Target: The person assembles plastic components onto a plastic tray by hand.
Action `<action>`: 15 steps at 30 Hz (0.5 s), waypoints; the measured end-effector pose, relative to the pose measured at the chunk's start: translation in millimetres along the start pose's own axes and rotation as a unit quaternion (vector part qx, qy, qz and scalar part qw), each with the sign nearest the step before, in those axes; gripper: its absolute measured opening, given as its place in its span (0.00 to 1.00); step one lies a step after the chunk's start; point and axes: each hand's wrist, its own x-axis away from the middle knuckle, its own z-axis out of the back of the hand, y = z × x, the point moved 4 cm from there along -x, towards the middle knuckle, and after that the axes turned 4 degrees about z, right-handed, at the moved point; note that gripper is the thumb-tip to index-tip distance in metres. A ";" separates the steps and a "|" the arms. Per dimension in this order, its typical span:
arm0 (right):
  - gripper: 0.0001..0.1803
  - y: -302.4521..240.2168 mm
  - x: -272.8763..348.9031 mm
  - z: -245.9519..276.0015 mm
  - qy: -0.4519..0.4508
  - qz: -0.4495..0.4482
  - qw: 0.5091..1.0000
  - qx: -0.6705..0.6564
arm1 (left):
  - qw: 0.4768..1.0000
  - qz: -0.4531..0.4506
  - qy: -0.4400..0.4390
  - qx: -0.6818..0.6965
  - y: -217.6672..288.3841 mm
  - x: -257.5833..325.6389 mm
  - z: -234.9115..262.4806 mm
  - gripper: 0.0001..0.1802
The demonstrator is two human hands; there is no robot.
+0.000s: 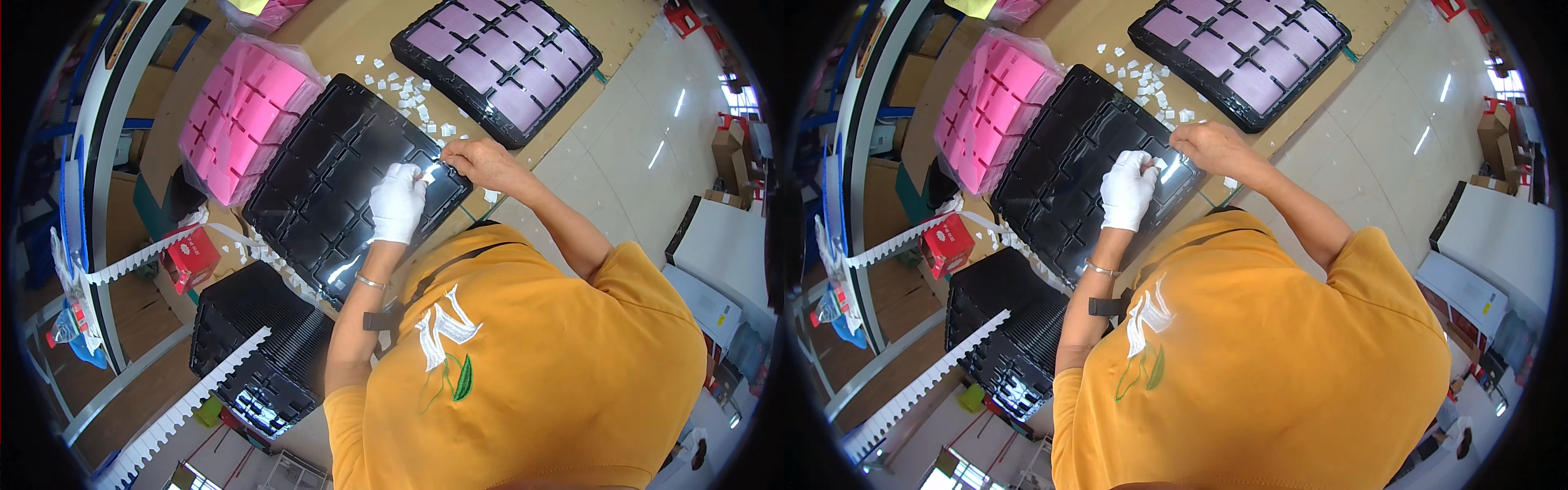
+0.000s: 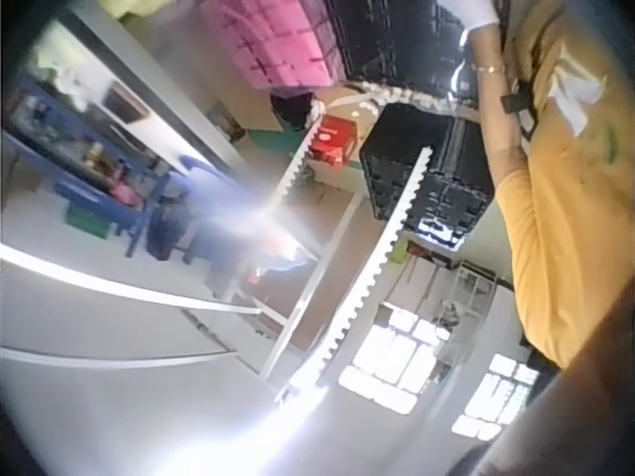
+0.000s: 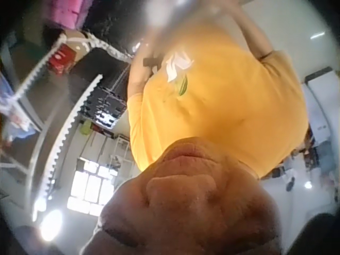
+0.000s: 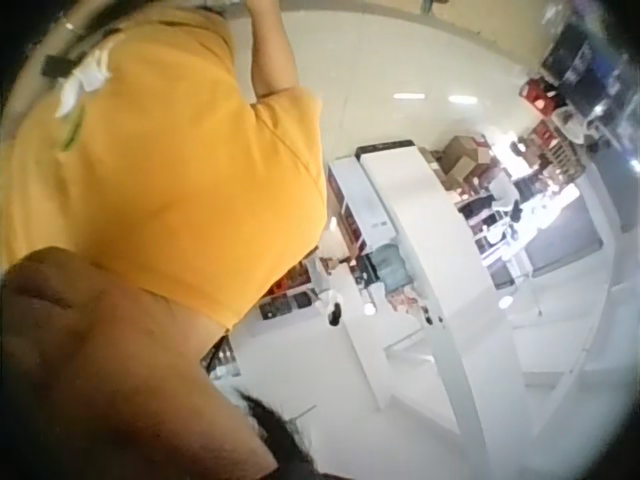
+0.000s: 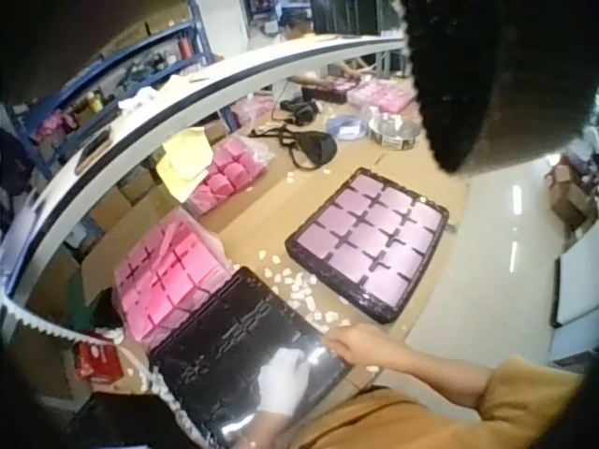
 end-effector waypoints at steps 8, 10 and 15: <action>0.10 -4.4 -1.5 0.6 0.004 0.023 1.000 -0.007 | 0.997 -0.048 0.020 -0.048 7.1 1.2 0.5 0.07; 0.10 -5.6 0.3 0.8 0.007 0.018 1.000 -0.005 | 0.996 -0.047 0.021 -0.076 6.9 -1.2 0.7 0.06; 0.10 -5.9 3.0 0.4 0.017 0.044 0.999 -0.008 | 0.986 -0.109 0.032 -0.122 11.9 -4.0 -3.8 0.04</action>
